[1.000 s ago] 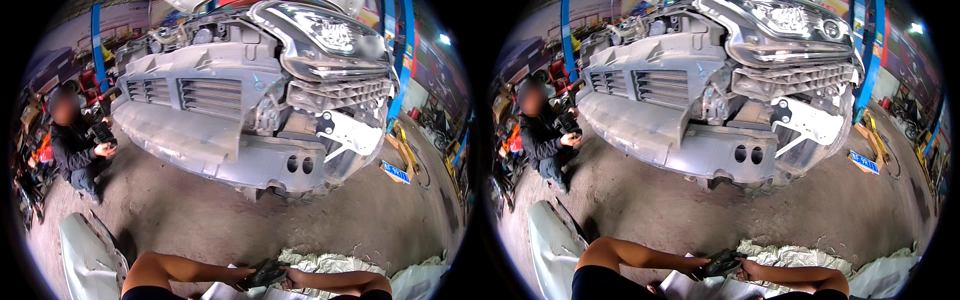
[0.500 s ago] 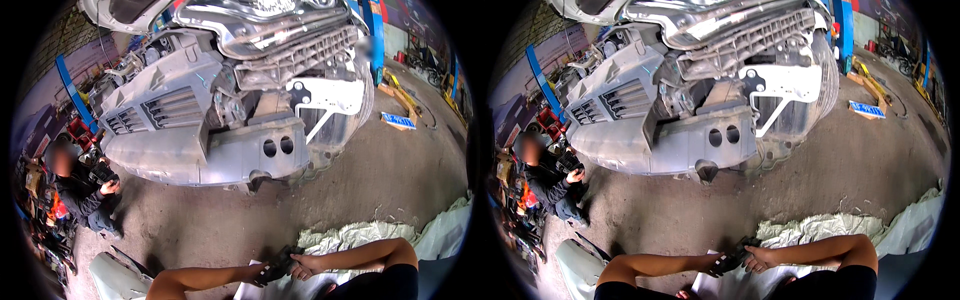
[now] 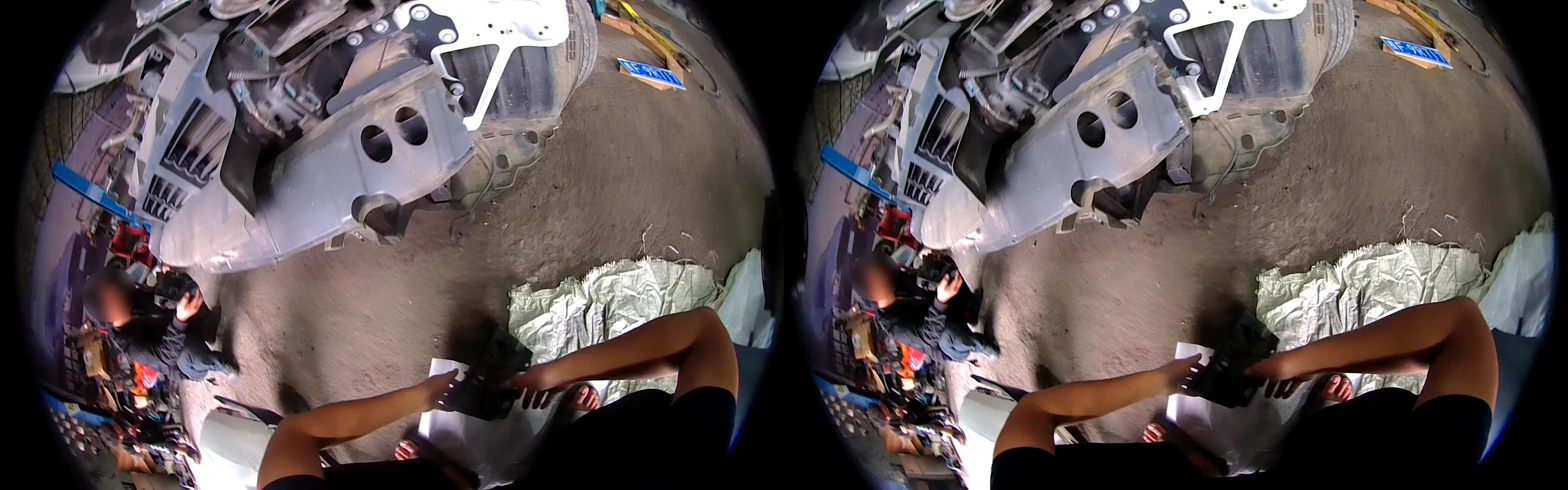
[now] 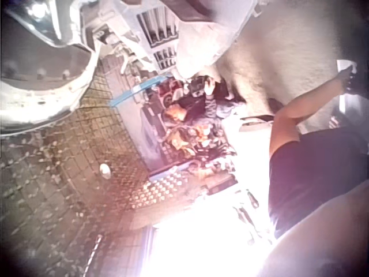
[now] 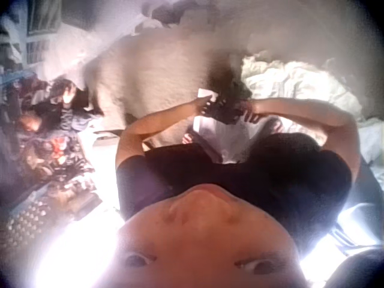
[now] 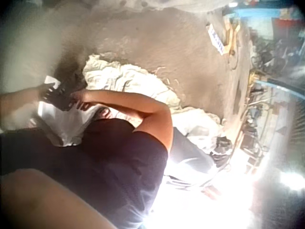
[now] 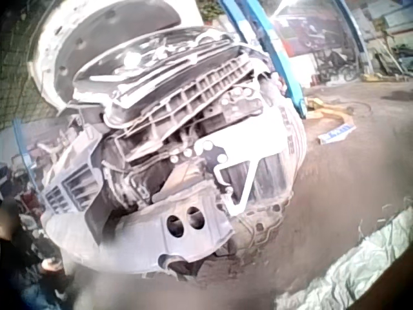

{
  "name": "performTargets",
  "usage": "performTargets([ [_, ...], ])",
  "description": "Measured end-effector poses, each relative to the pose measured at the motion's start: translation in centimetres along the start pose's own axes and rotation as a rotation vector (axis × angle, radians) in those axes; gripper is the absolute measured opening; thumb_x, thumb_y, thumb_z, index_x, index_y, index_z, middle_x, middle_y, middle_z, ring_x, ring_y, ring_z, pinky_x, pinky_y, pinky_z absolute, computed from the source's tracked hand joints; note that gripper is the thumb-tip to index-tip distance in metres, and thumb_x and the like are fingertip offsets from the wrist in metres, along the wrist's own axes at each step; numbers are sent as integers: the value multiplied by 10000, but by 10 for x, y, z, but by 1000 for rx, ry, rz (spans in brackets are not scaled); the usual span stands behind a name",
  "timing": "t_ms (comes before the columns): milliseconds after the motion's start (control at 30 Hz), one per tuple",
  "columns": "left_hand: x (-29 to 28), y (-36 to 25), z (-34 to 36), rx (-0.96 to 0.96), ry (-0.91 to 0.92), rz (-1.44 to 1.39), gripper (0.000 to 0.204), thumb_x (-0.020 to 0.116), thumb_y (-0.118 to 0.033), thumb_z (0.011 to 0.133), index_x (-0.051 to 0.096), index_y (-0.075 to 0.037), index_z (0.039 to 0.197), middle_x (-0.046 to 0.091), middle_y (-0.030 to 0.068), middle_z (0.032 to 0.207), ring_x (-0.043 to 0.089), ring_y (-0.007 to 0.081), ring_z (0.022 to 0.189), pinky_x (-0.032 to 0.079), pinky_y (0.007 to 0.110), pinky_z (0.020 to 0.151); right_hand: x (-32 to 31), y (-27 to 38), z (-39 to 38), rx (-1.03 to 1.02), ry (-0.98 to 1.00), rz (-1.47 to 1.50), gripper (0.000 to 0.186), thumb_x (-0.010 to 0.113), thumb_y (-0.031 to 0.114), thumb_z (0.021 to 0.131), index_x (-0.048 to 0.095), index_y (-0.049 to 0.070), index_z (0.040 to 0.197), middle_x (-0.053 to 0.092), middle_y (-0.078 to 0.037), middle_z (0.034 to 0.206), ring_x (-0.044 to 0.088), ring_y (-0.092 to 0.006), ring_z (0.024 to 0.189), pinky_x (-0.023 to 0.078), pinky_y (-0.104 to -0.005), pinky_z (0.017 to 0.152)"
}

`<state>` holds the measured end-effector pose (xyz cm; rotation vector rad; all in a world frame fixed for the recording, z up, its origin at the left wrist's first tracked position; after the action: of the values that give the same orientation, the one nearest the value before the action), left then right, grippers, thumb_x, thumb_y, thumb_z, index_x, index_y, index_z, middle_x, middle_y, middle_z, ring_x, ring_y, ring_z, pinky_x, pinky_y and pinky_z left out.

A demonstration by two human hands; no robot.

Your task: The person removes a black plastic grille piece from a car bumper, walks to a cluttered workbench to sort through small parts, and then returns to the car to reattach the bumper cover. They align the bumper with the vehicle's frame and press it into place.

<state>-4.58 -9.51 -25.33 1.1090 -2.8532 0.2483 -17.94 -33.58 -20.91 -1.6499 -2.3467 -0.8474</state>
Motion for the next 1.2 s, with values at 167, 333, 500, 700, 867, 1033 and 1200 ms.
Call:
performTargets([
  [167,17,-9,-3,-40,-15,15,564,370,-549,990,538,-65,1225,613,115,1098,598,242,1002,512,412,831,-8,-18,8,38,31,-27,626,445,653,897,502,197,1322,651,-126,1051,568,-158,661,524,-348,708],
  [333,16,-3,1,-46,-18,6,554,363,-548,992,531,-70,1215,620,106,1067,611,232,962,526,402,793,-13,-7,13,17,-35,-26,580,507,634,877,570,119,1137,648,-86,949,530,-136,574,515,-334,656],
  [500,24,-5,4,-57,-20,9,582,331,-562,994,507,-63,1236,613,114,1092,609,241,975,527,401,791,-18,-3,8,-57,-45,5,495,542,589,885,595,117,1024,614,-38,817,515,-124,551,491,-304,586],
  [700,24,-6,15,-71,26,11,620,305,-589,985,471,-68,1278,569,146,1176,559,276,1077,493,447,873,-27,-1,17,-124,-32,10,441,558,517,917,649,101,1030,670,-56,957,603,-155,721,531,-336,663],
  [867,17,-4,16,-33,15,16,658,320,-622,965,501,-64,1262,560,138,1197,556,277,1072,475,451,879,-27,9,6,-156,3,56,338,534,383,968,620,147,1194,653,-47,1032,626,-168,793,545,-343,669],
  [1033,5,16,39,14,26,-56,729,345,-688,923,463,-86,1317,599,143,1160,593,293,1046,473,493,885,-13,26,-1,-163,88,-104,522,602,480,896,572,74,1222,642,-113,1060,628,-227,874,553,-369,704],
  [1200,21,-1,2,-24,116,-216,646,308,-626,963,455,-79,1274,661,130,1050,655,272,967,504,483,875,9,46,-42,-237,-41,-228,541,584,427,909,542,-12,1222,660,-142,1026,657,-240,852,545,-358,701],
])
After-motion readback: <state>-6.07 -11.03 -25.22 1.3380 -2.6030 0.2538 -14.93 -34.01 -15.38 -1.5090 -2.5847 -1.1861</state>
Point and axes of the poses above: each hand's wrist, its own z-axis towards the middle knuckle, its own x-axis out of the palm, y = z × x, the point moved 3 cm from there along z, towards the middle knuckle
